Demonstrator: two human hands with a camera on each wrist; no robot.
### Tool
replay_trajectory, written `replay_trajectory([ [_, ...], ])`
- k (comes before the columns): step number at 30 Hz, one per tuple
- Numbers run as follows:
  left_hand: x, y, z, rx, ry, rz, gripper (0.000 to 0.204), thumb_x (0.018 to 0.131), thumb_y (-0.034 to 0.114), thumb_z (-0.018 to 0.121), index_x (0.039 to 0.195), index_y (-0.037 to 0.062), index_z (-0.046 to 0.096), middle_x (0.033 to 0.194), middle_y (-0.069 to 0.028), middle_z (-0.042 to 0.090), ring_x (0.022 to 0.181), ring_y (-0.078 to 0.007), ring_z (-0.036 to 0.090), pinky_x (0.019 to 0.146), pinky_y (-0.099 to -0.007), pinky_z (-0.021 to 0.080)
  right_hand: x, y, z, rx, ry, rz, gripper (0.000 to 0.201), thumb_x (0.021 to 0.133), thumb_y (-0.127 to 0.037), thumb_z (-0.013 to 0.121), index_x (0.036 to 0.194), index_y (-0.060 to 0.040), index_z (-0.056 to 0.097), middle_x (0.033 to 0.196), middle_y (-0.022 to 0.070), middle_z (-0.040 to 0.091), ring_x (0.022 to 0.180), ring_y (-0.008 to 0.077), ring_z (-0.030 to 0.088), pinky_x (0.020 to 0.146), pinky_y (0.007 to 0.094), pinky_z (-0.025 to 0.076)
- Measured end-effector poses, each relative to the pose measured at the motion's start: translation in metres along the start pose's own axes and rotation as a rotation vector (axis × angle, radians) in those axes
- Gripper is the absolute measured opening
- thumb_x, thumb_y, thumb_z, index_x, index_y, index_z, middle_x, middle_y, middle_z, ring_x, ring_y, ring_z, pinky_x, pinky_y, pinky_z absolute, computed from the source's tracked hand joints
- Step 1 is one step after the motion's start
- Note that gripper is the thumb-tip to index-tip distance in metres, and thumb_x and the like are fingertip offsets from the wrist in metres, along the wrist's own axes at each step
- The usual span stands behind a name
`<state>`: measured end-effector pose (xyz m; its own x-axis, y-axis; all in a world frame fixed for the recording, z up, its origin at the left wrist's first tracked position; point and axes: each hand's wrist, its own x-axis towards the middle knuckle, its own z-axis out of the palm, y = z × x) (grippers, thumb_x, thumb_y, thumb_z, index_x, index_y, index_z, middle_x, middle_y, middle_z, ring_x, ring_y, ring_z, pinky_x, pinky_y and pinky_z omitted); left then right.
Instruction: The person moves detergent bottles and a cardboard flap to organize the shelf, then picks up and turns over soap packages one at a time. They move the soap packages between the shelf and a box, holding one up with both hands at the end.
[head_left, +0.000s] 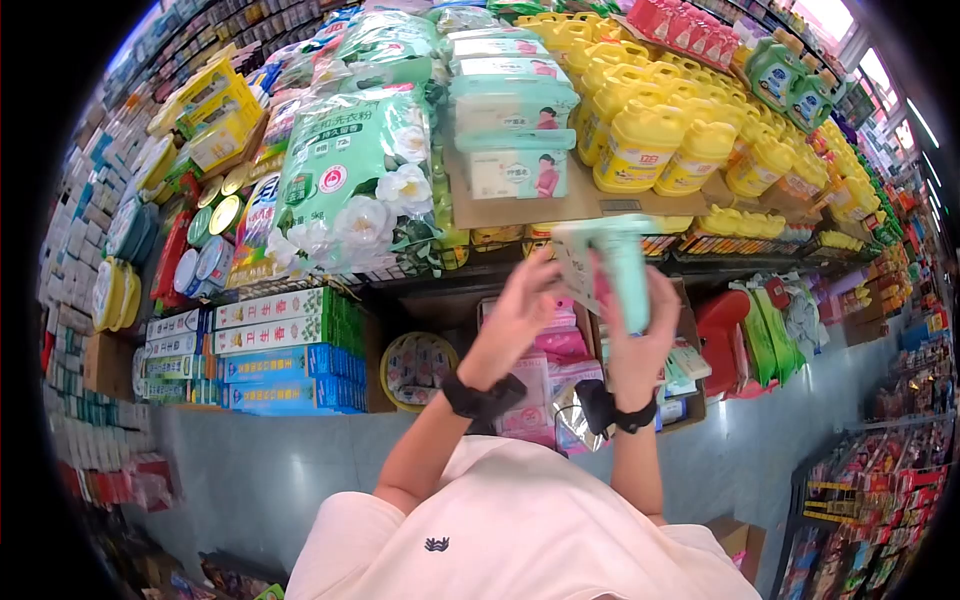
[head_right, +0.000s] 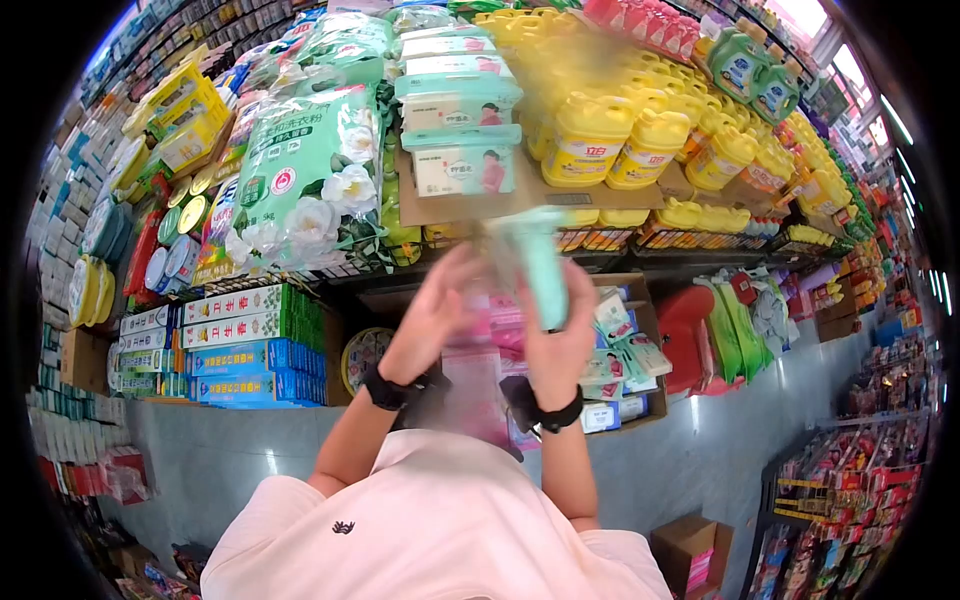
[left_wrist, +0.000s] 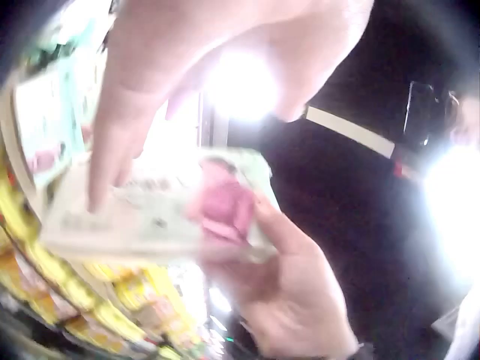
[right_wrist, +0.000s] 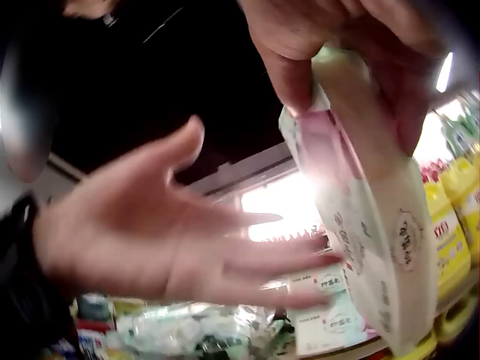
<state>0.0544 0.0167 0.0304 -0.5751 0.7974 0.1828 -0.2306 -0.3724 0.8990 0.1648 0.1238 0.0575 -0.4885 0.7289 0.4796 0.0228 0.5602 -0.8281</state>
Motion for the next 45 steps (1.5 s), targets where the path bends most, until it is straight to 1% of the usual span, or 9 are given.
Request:
replay_trajectory([
  [3, 0.001, -0.018, 0.023, -0.21, 0.05, 0.038, 0.064, 0.089, 0.036, 0.055, 0.138, 0.0078, 0.025, 0.131, -0.0071, 0.044, 0.113, -0.0173, 0.047, 0.088, -0.0312, 0.045, -0.009, -0.012, 0.01, -0.356, -0.272, -0.366, 0.059, 0.069, -0.009, 0.07, 0.123, -0.0049, 0.046, 0.124, 0.0199, 0.051, 0.105, 0.0331, 0.056, 0.084, 0.0342, 0.046],
  [7, 0.001, -0.017, 0.014, -0.372, 0.216, -0.112, 0.034, 0.091, 0.013, 0.05, 0.123, 0.0034, 0.043, 0.113, -0.0057, 0.054, 0.102, -0.015, 0.053, 0.085, -0.03, 0.045, -0.008, -0.009, -0.014, -0.144, -0.586, -0.299, 0.046, 0.072, -0.01, 0.068, 0.116, -0.0052, 0.055, 0.126, 0.0192, 0.05, 0.108, 0.0329, 0.055, 0.088, 0.0343, 0.045],
  [9, -0.004, -0.019, -0.003, -0.497, 0.165, -0.138, 0.029, 0.092, 0.011, 0.048, 0.119, 0.0011, 0.045, 0.103, -0.0079, 0.058, 0.094, -0.0149, 0.057, 0.08, -0.0283, 0.046, -0.008, 0.012, -0.038, -0.03, -0.488, -0.176, 0.032, 0.077, -0.01, 0.064, 0.109, -0.0045, 0.059, 0.125, 0.0157, 0.052, 0.11, 0.0279, 0.054, 0.094, 0.0347, 0.04],
  [11, -0.005, -0.02, -0.015, -0.421, 0.013, -0.078, 0.03, 0.091, 0.013, 0.047, 0.119, 0.0011, 0.045, 0.101, -0.0108, 0.059, 0.088, -0.017, 0.059, 0.076, -0.0308, 0.048, -0.004, 0.024, -0.054, -0.171, 0.04, -0.173, 0.035, 0.082, -0.009, 0.06, 0.115, -0.0047, 0.053, 0.124, 0.014, 0.051, 0.112, 0.026, 0.048, 0.095, 0.036, 0.036],
  [16, -0.01, -0.014, -0.016, -0.496, -0.087, -0.175, 0.034, 0.091, 0.015, 0.047, 0.121, 0.0013, 0.044, 0.108, -0.0115, 0.056, 0.097, -0.0199, 0.057, 0.082, -0.0351, 0.048, -0.01, 0.047, -0.079, 0.447, -0.137, 0.601, 0.051, 0.091, -0.027, 0.054, 0.13, 0.0016, 0.038, 0.117, 0.0106, 0.053, 0.106, 0.0157, 0.052, 0.091, 0.0251, 0.04],
  [23, -0.013, -0.04, -0.031, -0.433, -0.129, -0.181, 0.036, 0.091, 0.015, 0.046, 0.124, 0.001, 0.044, 0.116, -0.0083, 0.053, 0.105, -0.0186, 0.055, 0.088, -0.0335, 0.046, -0.023, 0.038, -0.069, 0.54, 0.053, 0.532, 0.045, 0.091, -0.026, 0.053, 0.124, 0.0024, 0.043, 0.106, 0.007, 0.059, 0.082, 0.006, 0.057, 0.059, 0.0168, 0.043],
  [39, -0.013, -0.017, -0.033, -0.579, -0.13, -0.246, 0.037, 0.087, 0.014, 0.049, 0.123, 0.001, 0.045, 0.113, -0.0103, 0.054, 0.1, -0.0205, 0.058, 0.083, -0.0321, 0.049, -0.023, 0.033, -0.07, 0.485, -0.032, 0.489, 0.047, 0.091, -0.025, 0.052, 0.127, 0.0033, 0.039, 0.113, 0.0107, 0.054, 0.1, 0.0152, 0.056, 0.084, 0.0258, 0.045],
  [43, -0.019, -0.027, -0.04, -0.014, -0.104, -0.079, 0.037, 0.087, 0.014, 0.049, 0.122, 0.0009, 0.046, 0.11, -0.0094, 0.056, 0.098, -0.0194, 0.058, 0.082, -0.0312, 0.049, -0.024, 0.033, -0.073, 0.489, -0.048, 0.487, 0.047, 0.091, -0.025, 0.052, 0.127, 0.0034, 0.039, 0.113, 0.0113, 0.054, 0.1, 0.016, 0.056, 0.084, 0.0262, 0.045],
  [45, -0.015, -0.02, -0.034, -0.522, -0.101, -0.239, 0.037, 0.088, 0.014, 0.049, 0.122, 0.0004, 0.046, 0.11, -0.0097, 0.056, 0.097, -0.0204, 0.058, 0.081, -0.032, 0.049, -0.024, 0.034, -0.073, 0.494, -0.054, 0.499, 0.047, 0.091, -0.024, 0.052, 0.127, 0.0035, 0.039, 0.113, 0.0114, 0.054, 0.101, 0.0162, 0.055, 0.085, 0.0267, 0.045],
])
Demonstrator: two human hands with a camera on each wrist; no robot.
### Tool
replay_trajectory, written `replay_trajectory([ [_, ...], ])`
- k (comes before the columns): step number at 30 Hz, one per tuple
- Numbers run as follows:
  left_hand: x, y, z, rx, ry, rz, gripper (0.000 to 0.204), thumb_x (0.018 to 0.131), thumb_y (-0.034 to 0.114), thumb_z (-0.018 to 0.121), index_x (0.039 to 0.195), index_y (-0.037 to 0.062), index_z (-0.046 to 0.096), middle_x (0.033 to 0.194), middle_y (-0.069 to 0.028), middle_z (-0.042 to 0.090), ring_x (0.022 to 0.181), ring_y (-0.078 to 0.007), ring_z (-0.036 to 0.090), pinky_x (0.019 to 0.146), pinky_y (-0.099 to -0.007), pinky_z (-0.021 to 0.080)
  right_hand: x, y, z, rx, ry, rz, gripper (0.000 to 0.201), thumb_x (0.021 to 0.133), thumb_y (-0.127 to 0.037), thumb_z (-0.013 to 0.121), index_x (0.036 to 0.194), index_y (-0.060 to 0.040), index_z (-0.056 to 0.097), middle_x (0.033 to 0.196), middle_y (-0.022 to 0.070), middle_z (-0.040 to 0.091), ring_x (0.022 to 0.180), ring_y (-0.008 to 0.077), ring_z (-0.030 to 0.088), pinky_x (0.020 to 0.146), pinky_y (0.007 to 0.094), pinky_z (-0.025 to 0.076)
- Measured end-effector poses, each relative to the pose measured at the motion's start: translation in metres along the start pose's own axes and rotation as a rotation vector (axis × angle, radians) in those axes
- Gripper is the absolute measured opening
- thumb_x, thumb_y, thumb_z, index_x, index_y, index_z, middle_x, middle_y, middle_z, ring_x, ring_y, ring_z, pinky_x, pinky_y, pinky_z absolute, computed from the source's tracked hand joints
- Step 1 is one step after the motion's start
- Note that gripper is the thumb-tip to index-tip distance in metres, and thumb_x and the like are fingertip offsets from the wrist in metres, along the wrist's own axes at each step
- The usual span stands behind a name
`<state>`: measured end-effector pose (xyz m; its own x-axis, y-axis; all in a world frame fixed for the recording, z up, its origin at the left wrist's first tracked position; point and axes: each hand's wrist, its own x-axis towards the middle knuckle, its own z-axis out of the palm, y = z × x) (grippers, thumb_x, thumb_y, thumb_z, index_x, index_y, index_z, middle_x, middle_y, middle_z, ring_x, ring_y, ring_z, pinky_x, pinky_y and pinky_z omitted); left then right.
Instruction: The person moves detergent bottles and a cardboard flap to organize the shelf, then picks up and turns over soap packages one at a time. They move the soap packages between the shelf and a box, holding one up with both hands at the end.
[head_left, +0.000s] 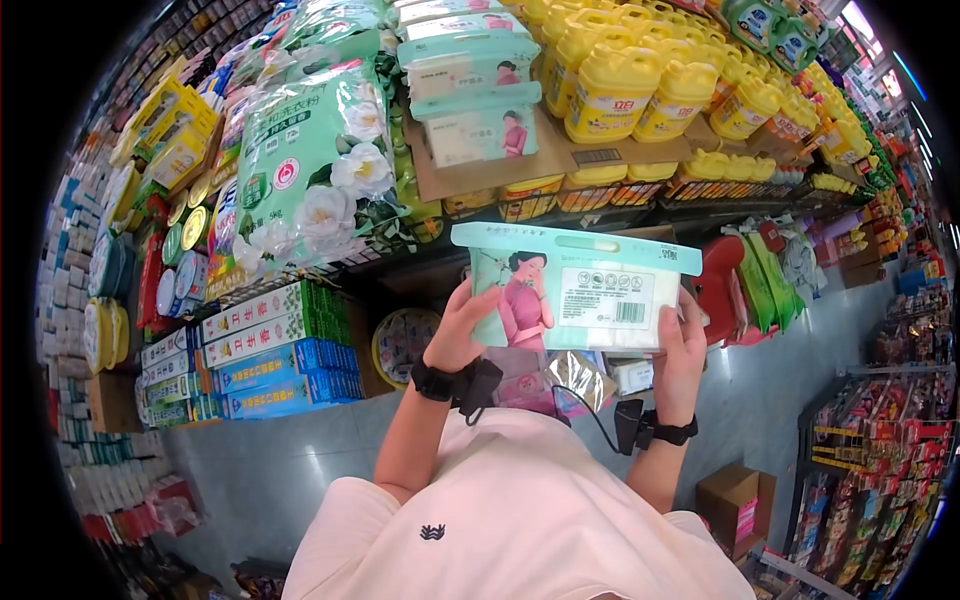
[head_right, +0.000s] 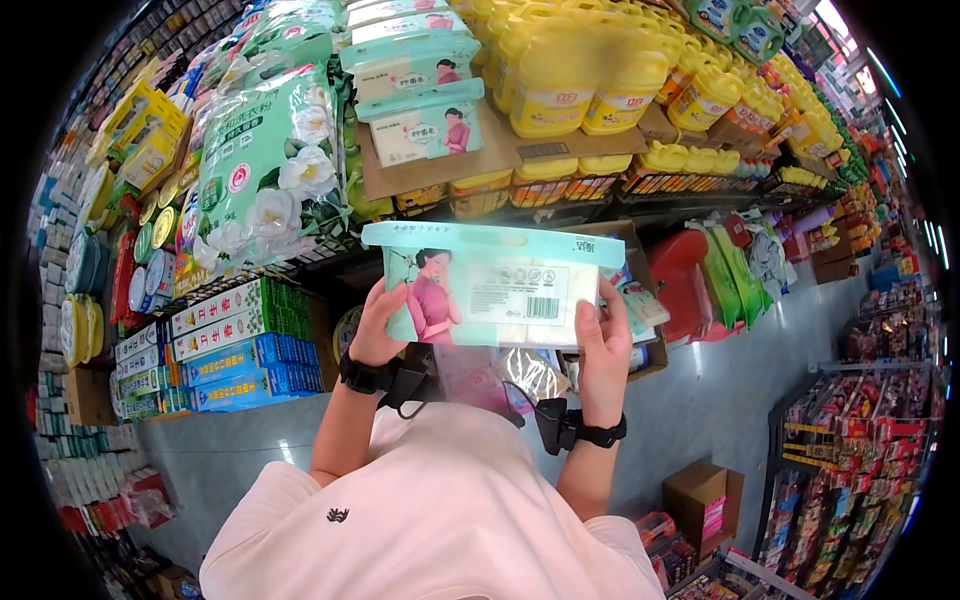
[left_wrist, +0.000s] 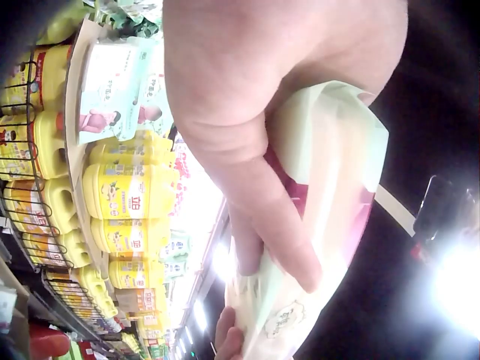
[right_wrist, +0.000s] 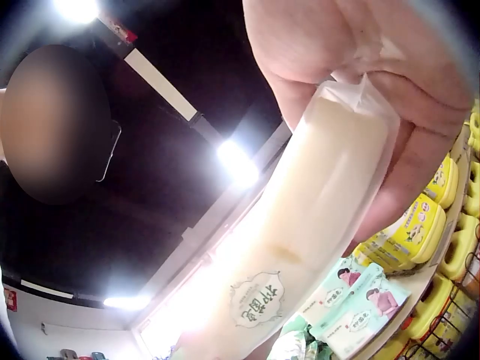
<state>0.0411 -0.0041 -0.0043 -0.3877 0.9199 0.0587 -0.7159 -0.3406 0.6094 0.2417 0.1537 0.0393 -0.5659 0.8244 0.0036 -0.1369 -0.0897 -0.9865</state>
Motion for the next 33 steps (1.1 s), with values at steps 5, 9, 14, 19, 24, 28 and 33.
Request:
replay_trajectory([
  [5, 0.0, -0.004, 0.002, 0.31, 0.027, 0.086, 0.036, 0.089, 0.015, 0.048, 0.121, -0.0023, 0.045, 0.109, -0.0119, 0.057, 0.095, -0.0224, 0.058, 0.08, -0.0341, 0.049, -0.001, -0.001, 0.001, 0.037, 0.012, 0.007, 0.046, 0.091, -0.022, 0.051, 0.127, 0.0033, 0.038, 0.114, 0.0113, 0.054, 0.104, 0.0166, 0.053, 0.087, 0.0286, 0.044],
  [9, 0.003, 0.006, 0.016, -0.006, -0.154, 0.03, 0.036, 0.089, 0.014, 0.047, 0.121, -0.0028, 0.044, 0.11, -0.0118, 0.056, 0.096, -0.0208, 0.058, 0.081, -0.0333, 0.048, -0.001, -0.002, 0.0, 0.065, 0.003, 0.022, 0.045, 0.091, -0.019, 0.051, 0.128, 0.0033, 0.038, 0.118, 0.0118, 0.052, 0.105, 0.0173, 0.053, 0.089, 0.0297, 0.042],
  [14, -0.001, 0.001, 0.011, 0.018, -0.069, 0.036, 0.038, 0.088, 0.011, 0.048, 0.124, -0.0021, 0.043, 0.114, -0.01, 0.055, 0.1, -0.0183, 0.056, 0.084, -0.0321, 0.046, -0.001, 0.001, 0.001, 0.079, 0.044, -0.002, 0.045, 0.088, -0.013, 0.054, 0.128, -0.0001, 0.039, 0.123, 0.0135, 0.048, 0.11, 0.019, 0.049, 0.094, 0.0309, 0.037],
  [19, -0.003, -0.002, 0.003, 0.093, -0.037, 0.047, 0.04, 0.087, 0.008, 0.049, 0.125, -0.0019, 0.042, 0.118, -0.009, 0.053, 0.104, -0.0172, 0.054, 0.088, -0.0316, 0.045, 0.011, -0.005, -0.011, -0.141, -0.083, -0.173, 0.049, 0.083, -0.005, 0.058, 0.127, -0.0061, 0.036, 0.119, 0.0115, 0.046, 0.108, 0.0203, 0.048, 0.092, 0.0298, 0.038],
  [24, -0.007, -0.001, 0.001, 0.041, -0.035, 0.01, 0.04, 0.086, 0.01, 0.049, 0.124, -0.0026, 0.043, 0.116, -0.0102, 0.053, 0.102, -0.0181, 0.055, 0.087, -0.0317, 0.045, 0.013, -0.021, -0.006, -0.217, -0.18, -0.156, 0.045, 0.083, -0.006, 0.058, 0.123, -0.0063, 0.037, 0.117, 0.0109, 0.046, 0.102, 0.0197, 0.05, 0.086, 0.0299, 0.042],
  [28, -0.007, 0.0, -0.004, -0.002, -0.049, -0.016, 0.04, 0.085, 0.012, 0.05, 0.122, -0.0029, 0.044, 0.113, -0.0109, 0.055, 0.099, -0.0193, 0.056, 0.085, -0.0321, 0.047, 0.012, -0.02, -0.005, -0.182, -0.107, -0.206, 0.039, 0.084, -0.007, 0.058, 0.12, -0.0052, 0.04, 0.113, 0.0088, 0.049, 0.094, 0.0162, 0.053, 0.079, 0.0276, 0.045],
  [33, -0.008, 0.0, 0.005, 0.083, 0.098, -0.02, 0.04, 0.086, 0.018, 0.044, 0.12, -0.0038, 0.042, 0.104, -0.0166, 0.054, 0.079, -0.0271, 0.06, 0.062, -0.0315, 0.049, 0.021, -0.003, -0.026, -0.248, -0.062, -0.146, 0.038, 0.087, -0.009, 0.057, 0.121, -0.0049, 0.043, 0.1, 0.0043, 0.052, 0.082, 0.0099, 0.053, 0.069, 0.022, 0.045],
])
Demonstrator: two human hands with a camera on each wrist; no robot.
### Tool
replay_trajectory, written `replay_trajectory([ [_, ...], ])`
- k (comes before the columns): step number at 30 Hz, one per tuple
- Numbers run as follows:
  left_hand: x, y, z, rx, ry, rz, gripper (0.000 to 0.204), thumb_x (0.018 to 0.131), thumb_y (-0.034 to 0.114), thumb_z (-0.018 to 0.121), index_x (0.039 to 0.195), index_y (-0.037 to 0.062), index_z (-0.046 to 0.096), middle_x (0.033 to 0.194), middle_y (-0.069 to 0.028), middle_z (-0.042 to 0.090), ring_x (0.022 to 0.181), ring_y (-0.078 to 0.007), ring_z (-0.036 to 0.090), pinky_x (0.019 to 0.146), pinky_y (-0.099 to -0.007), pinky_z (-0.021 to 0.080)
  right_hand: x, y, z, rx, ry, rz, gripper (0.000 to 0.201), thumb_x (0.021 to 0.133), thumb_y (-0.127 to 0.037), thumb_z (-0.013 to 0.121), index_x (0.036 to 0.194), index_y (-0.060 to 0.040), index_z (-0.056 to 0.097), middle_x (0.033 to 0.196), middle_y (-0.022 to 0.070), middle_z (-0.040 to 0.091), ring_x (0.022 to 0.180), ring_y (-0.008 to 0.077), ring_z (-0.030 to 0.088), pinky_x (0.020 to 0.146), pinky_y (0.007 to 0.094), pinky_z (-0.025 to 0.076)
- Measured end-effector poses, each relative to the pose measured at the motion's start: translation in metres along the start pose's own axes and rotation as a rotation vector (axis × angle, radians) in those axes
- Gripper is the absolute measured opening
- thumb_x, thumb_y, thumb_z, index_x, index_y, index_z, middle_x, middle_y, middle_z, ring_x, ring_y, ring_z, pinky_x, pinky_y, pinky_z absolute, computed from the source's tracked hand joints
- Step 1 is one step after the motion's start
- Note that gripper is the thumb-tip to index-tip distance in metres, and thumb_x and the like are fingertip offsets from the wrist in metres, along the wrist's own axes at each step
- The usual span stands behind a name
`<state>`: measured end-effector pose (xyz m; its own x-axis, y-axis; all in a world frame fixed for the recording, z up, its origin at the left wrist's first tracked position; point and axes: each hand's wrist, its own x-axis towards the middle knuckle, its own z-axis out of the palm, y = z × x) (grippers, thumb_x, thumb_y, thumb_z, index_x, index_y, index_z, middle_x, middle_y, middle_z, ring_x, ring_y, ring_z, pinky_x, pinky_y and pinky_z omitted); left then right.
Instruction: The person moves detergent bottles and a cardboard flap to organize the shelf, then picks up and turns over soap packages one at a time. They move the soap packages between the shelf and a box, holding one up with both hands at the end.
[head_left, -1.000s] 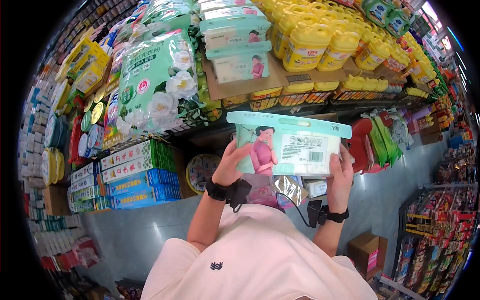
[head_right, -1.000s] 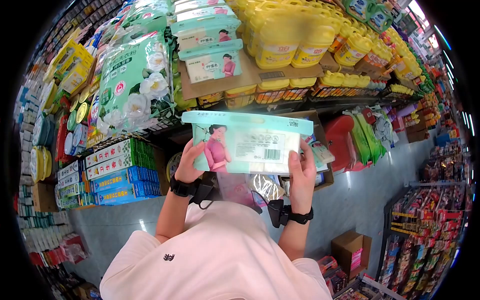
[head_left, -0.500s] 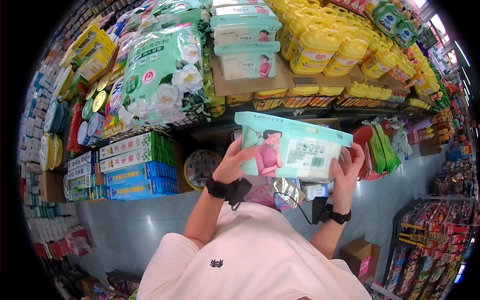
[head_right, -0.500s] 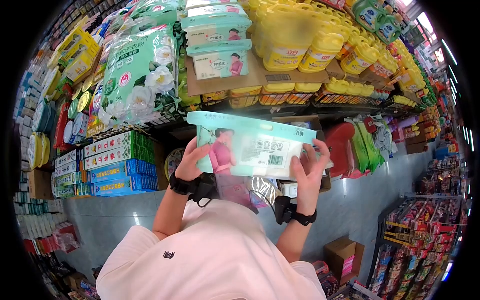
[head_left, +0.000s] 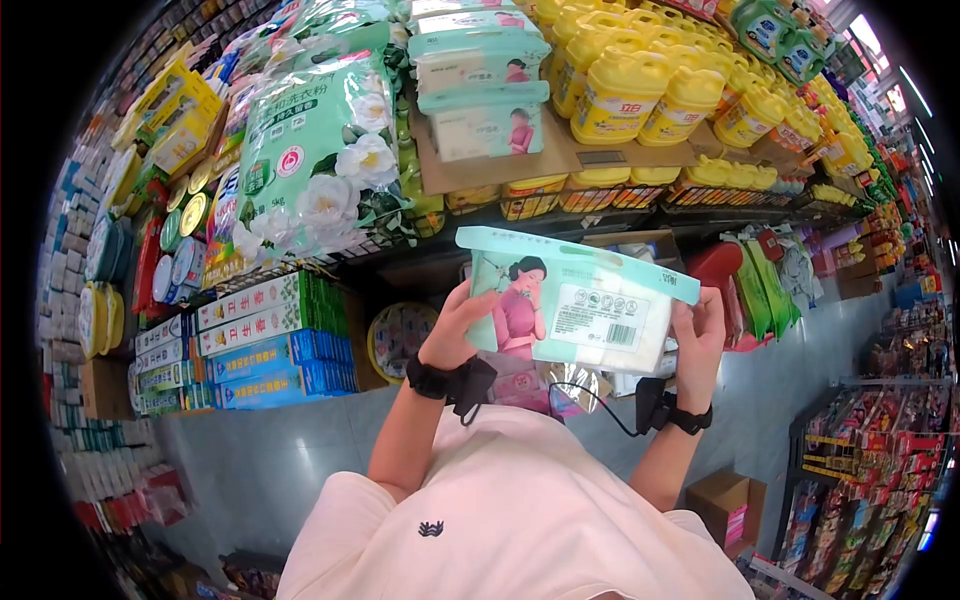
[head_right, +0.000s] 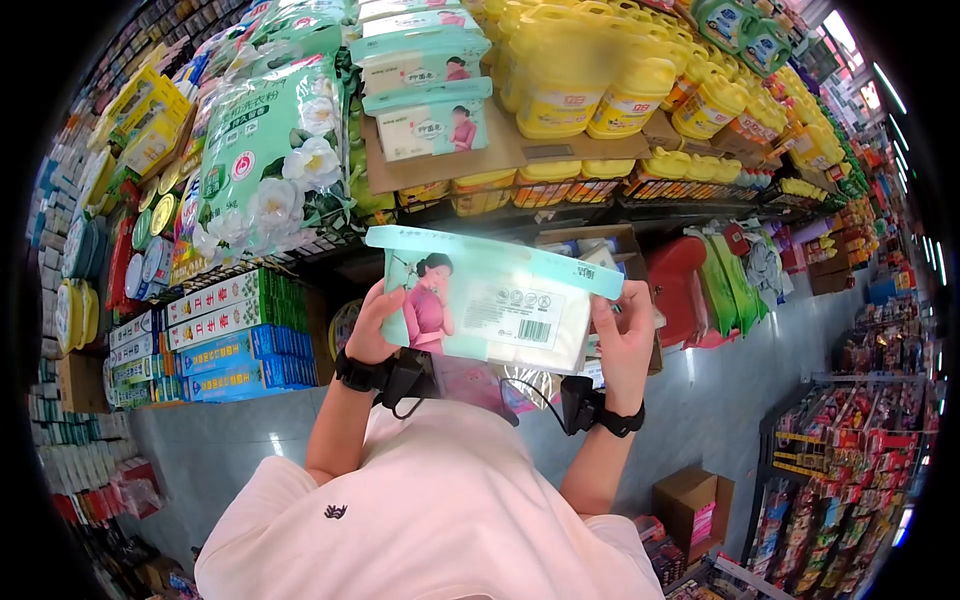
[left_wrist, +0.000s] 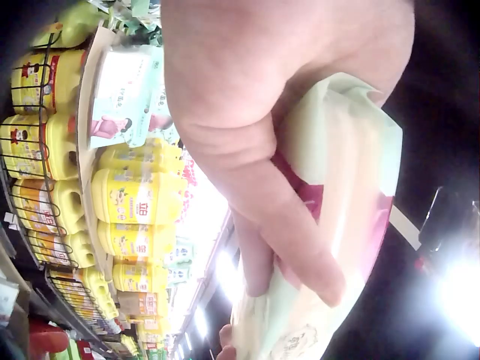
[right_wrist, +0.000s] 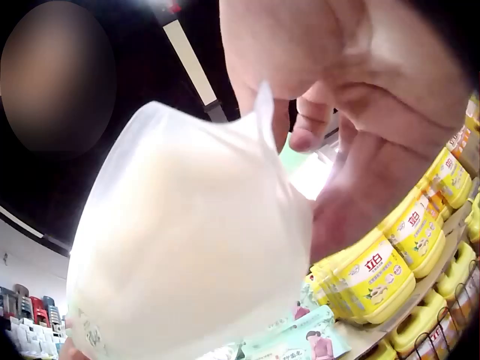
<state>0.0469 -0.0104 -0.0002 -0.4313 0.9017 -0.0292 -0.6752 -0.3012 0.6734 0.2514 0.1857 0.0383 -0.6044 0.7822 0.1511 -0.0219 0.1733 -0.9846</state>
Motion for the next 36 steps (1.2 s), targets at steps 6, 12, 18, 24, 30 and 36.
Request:
replay_trajectory([
  [6, 0.001, -0.001, -0.005, 0.057, -0.041, 0.021, 0.044, 0.086, 0.021, 0.046, 0.12, -0.0049, 0.04, 0.099, -0.0167, 0.054, 0.074, -0.0287, 0.061, 0.062, -0.0341, 0.049, -0.001, -0.018, 0.003, 0.0, -0.127, 0.016, 0.068, 0.085, -0.016, 0.059, 0.142, -0.009, 0.023, 0.114, 0.0067, 0.051, 0.094, 0.0132, 0.053, 0.078, 0.0239, 0.044],
  [12, -0.003, 0.002, -0.01, -0.063, -0.123, -0.066, 0.045, 0.084, 0.012, 0.048, 0.126, -0.0024, 0.041, 0.118, -0.0105, 0.052, 0.104, -0.0185, 0.055, 0.088, -0.0315, 0.046, 0.001, -0.019, 0.006, 0.104, -0.24, -0.011, 0.075, 0.08, -0.023, 0.057, 0.143, -0.0066, 0.02, 0.132, 0.0111, 0.041, 0.118, 0.02, 0.042, 0.099, 0.0326, 0.033],
  [18, -0.004, 0.005, -0.002, -0.033, -0.077, -0.054, 0.044, 0.084, 0.013, 0.049, 0.125, -0.0017, 0.042, 0.117, -0.0095, 0.053, 0.104, -0.0174, 0.054, 0.089, -0.031, 0.044, -0.001, -0.022, 0.008, 0.127, -0.21, 0.0, 0.073, 0.079, -0.02, 0.057, 0.142, -0.0069, 0.024, 0.131, 0.0122, 0.042, 0.117, 0.0203, 0.044, 0.098, 0.0327, 0.035],
  [24, -0.005, 0.004, -0.004, 0.025, -0.114, 0.002, 0.041, 0.086, 0.01, 0.052, 0.124, -0.0011, 0.043, 0.115, -0.007, 0.053, 0.101, -0.0137, 0.052, 0.087, -0.0279, 0.043, -0.004, -0.021, 0.016, -0.14, 0.007, 0.02, 0.065, 0.082, -0.016, 0.058, 0.14, -0.0076, 0.028, 0.123, 0.0132, 0.046, 0.108, 0.0205, 0.048, 0.092, 0.034, 0.039],
  [30, 0.015, 0.003, 0.024, 0.647, 0.038, 0.292, 0.043, 0.085, 0.007, 0.058, 0.123, -0.0004, 0.041, 0.106, -0.0054, 0.055, 0.092, -0.007, 0.05, 0.08, -0.0244, 0.043, -0.017, 0.002, 0.048, -0.42, -0.109, -0.193, 0.068, 0.082, -0.024, 0.063, 0.136, 0.0005, 0.029, 0.122, 0.0166, 0.047, 0.108, 0.0244, 0.047, 0.091, 0.0374, 0.039],
  [36, 0.017, -0.021, 0.046, 1.023, 0.033, 0.368, 0.054, 0.091, 0.026, 0.049, 0.136, 0.0033, 0.03, 0.125, -0.0207, 0.047, 0.1, -0.0321, 0.058, 0.085, -0.0318, 0.044, -0.024, 0.019, 0.093, -0.158, -0.266, -0.251, 0.098, 0.071, -0.041, 0.074, 0.139, 0.0011, 0.016, 0.13, 0.0171, 0.038, 0.113, 0.0279, 0.046, 0.094, 0.0377, 0.038],
])
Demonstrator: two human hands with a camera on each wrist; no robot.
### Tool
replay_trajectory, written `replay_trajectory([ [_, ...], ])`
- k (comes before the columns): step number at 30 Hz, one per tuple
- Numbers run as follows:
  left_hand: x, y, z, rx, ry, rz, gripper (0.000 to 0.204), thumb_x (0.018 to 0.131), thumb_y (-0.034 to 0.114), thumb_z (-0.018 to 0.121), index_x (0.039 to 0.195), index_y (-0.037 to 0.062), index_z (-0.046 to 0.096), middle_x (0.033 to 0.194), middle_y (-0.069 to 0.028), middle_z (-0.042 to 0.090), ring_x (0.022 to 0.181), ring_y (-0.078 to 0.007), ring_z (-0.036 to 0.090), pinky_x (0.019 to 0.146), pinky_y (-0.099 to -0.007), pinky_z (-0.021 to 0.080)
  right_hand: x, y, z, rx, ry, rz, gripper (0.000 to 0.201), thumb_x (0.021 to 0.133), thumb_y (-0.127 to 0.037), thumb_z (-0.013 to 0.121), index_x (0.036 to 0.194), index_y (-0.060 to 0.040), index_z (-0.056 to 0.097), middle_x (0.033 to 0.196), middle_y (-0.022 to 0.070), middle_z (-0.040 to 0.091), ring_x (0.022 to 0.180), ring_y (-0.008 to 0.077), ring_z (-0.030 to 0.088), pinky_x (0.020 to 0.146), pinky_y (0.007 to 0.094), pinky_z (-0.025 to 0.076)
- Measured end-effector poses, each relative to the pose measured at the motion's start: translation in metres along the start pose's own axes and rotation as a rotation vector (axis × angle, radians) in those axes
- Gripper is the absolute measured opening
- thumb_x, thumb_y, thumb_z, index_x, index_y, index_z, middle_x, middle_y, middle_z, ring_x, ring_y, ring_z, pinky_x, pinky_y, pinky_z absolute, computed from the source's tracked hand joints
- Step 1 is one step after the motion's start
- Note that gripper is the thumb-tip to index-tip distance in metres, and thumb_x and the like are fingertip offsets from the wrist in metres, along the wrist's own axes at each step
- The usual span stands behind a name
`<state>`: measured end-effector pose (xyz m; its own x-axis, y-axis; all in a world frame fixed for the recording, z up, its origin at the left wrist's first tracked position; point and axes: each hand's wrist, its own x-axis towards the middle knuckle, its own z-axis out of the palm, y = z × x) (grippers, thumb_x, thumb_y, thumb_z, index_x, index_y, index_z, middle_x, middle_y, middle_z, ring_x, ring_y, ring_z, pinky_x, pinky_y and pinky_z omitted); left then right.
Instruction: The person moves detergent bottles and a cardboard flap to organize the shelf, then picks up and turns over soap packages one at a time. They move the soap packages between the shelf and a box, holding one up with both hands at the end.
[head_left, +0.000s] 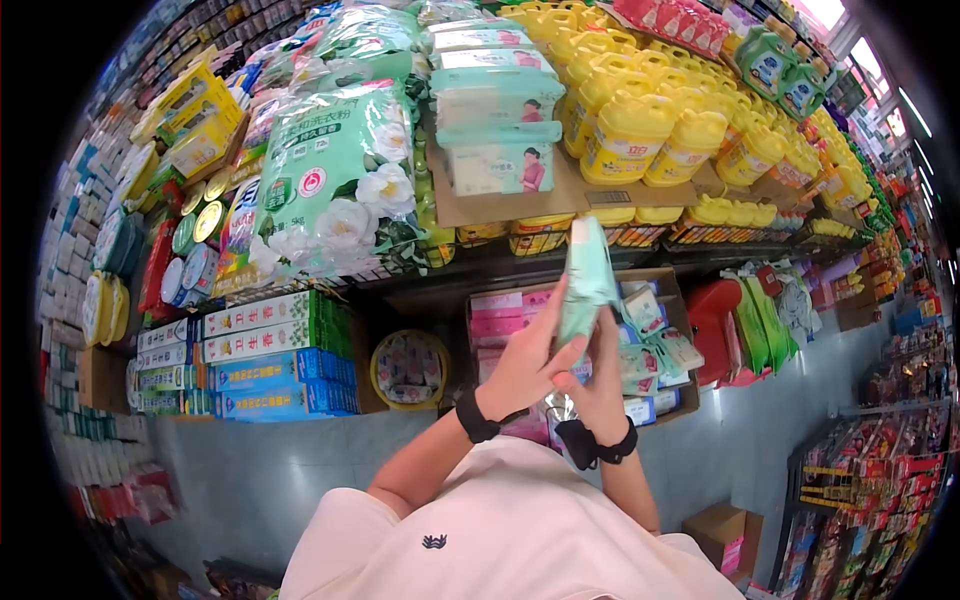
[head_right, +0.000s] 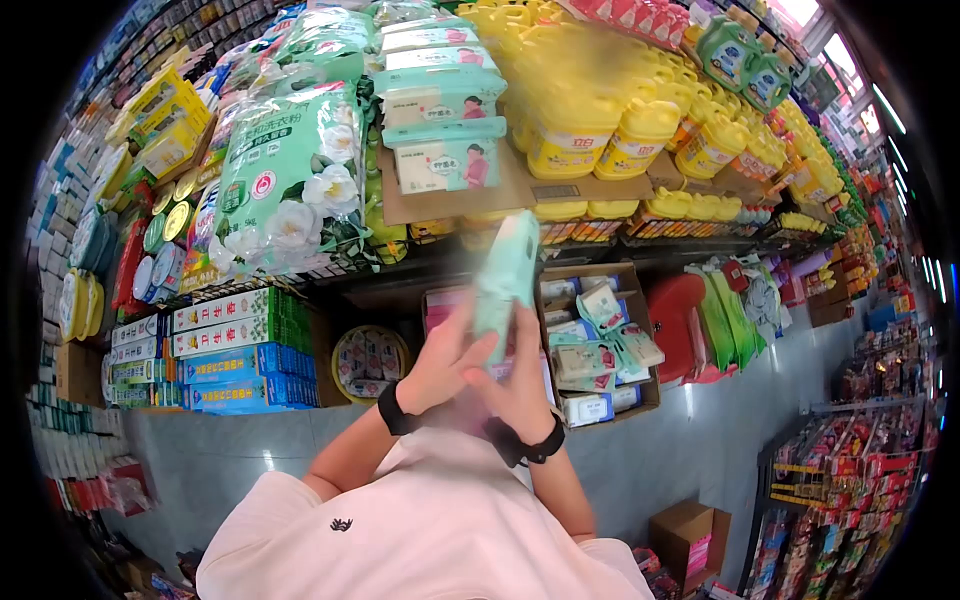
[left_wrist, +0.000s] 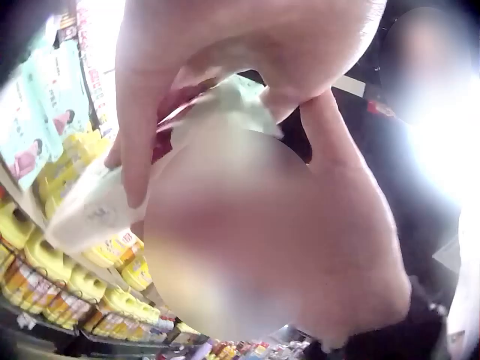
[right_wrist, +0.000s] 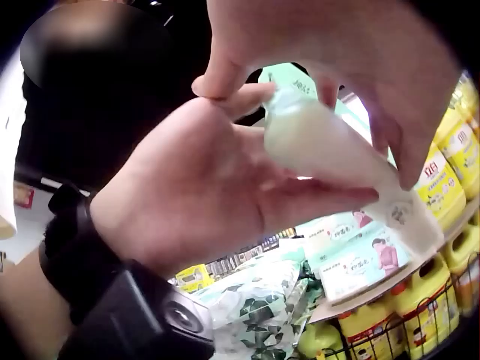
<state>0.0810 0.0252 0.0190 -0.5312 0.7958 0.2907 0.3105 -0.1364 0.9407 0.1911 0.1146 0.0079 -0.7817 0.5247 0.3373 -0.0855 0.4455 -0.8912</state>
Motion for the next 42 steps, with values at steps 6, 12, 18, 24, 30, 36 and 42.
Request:
replay_trajectory([
  [6, 0.013, -0.012, -0.031, -0.029, -0.342, 0.031, 0.058, 0.091, 0.029, 0.048, 0.141, 0.0092, 0.025, 0.146, -0.0145, 0.024, 0.131, -0.0271, 0.031, 0.103, -0.0341, 0.029, 0.017, 0.011, -0.003, 0.396, 0.239, 0.241, 0.062, 0.081, -0.013, 0.065, 0.131, -0.0012, 0.03, 0.119, 0.0097, 0.048, 0.106, 0.0158, 0.048, 0.089, 0.0297, 0.041],
  [12, 0.025, -0.071, -0.07, 0.301, 0.346, -0.202, 0.061, 0.083, 0.02, 0.063, 0.132, -0.0014, 0.033, 0.134, -0.0169, 0.037, 0.119, -0.0249, 0.042, 0.097, -0.0337, 0.036, 0.035, 0.037, -0.013, 0.991, 0.291, 0.479, 0.041, 0.086, -0.017, 0.055, 0.124, -0.0047, 0.043, 0.12, 0.0045, 0.05, 0.107, 0.0199, 0.052, 0.089, 0.035, 0.045],
  [18, 0.05, -0.086, -0.11, -0.523, 0.045, -0.288, 0.038, 0.089, 0.008, 0.054, 0.122, -0.0053, 0.042, 0.114, -0.0085, 0.056, 0.103, -0.0135, 0.053, 0.088, -0.0271, 0.043, 0.078, 0.048, -0.018, 0.766, 0.074, 0.471, 0.046, 0.086, -0.02, 0.056, 0.129, -0.0067, 0.043, 0.117, 0.0048, 0.05, 0.11, 0.0173, 0.048, 0.09, 0.0364, 0.041],
  [24, 0.113, -0.112, -0.131, -0.297, 0.291, -0.057, 0.041, 0.083, -0.001, 0.056, 0.122, -0.0059, 0.044, 0.11, -0.0098, 0.06, 0.097, -0.015, 0.057, 0.084, -0.0275, 0.044, 0.172, 0.121, -0.012, 0.176, -0.005, 0.248, 0.028, 0.08, -0.003, 0.06, 0.108, 0.0009, 0.056, 0.087, 0.0014, 0.056, 0.079, 0.0098, 0.049, 0.073, 0.0234, 0.042],
  [30, 0.193, -0.11, -0.151, 0.28, 0.545, 0.044, 0.041, 0.081, 0.006, 0.058, 0.12, -0.0029, 0.046, 0.107, -0.025, 0.058, 0.096, -0.0396, 0.056, 0.084, -0.0344, 0.045, 0.28, 0.137, 0.014, -0.015, 0.127, -0.075, 0.013, 0.08, -0.002, 0.061, 0.093, 0.0017, 0.058, 0.079, 0.0072, 0.053, 0.072, 0.0156, 0.052, 0.066, 0.0271, 0.042],
  [36, 0.237, -0.159, -0.167, 0.447, 0.711, 0.029, 0.037, 0.084, 0.01, 0.055, 0.117, -0.0024, 0.048, 0.103, -0.0259, 0.057, 0.095, -0.0427, 0.053, 0.078, -0.044, 0.044, 0.338, 0.167, 0.038, -0.07, 0.201, -0.196, 0.021, 0.074, 0.011, 0.055, 0.094, 0.0028, 0.059, 0.09, 0.0127, 0.059, 0.078, 0.0241, 0.057, 0.069, 0.0288, 0.046],
  [42, 0.238, -0.151, -0.162, 0.605, 0.695, -0.074, 0.035, 0.083, 0.012, 0.056, 0.117, 0.0039, 0.051, 0.084, -0.02, 0.062, 0.079, -0.0407, 0.057, 0.067, -0.045, 0.045, 0.342, 0.171, 0.044, -0.181, 0.285, -0.217, 0.027, 0.074, 0.015, 0.053, 0.097, 0.0034, 0.059, 0.093, 0.0128, 0.06, 0.08, 0.0211, 0.059, 0.07, 0.0281, 0.048],
])
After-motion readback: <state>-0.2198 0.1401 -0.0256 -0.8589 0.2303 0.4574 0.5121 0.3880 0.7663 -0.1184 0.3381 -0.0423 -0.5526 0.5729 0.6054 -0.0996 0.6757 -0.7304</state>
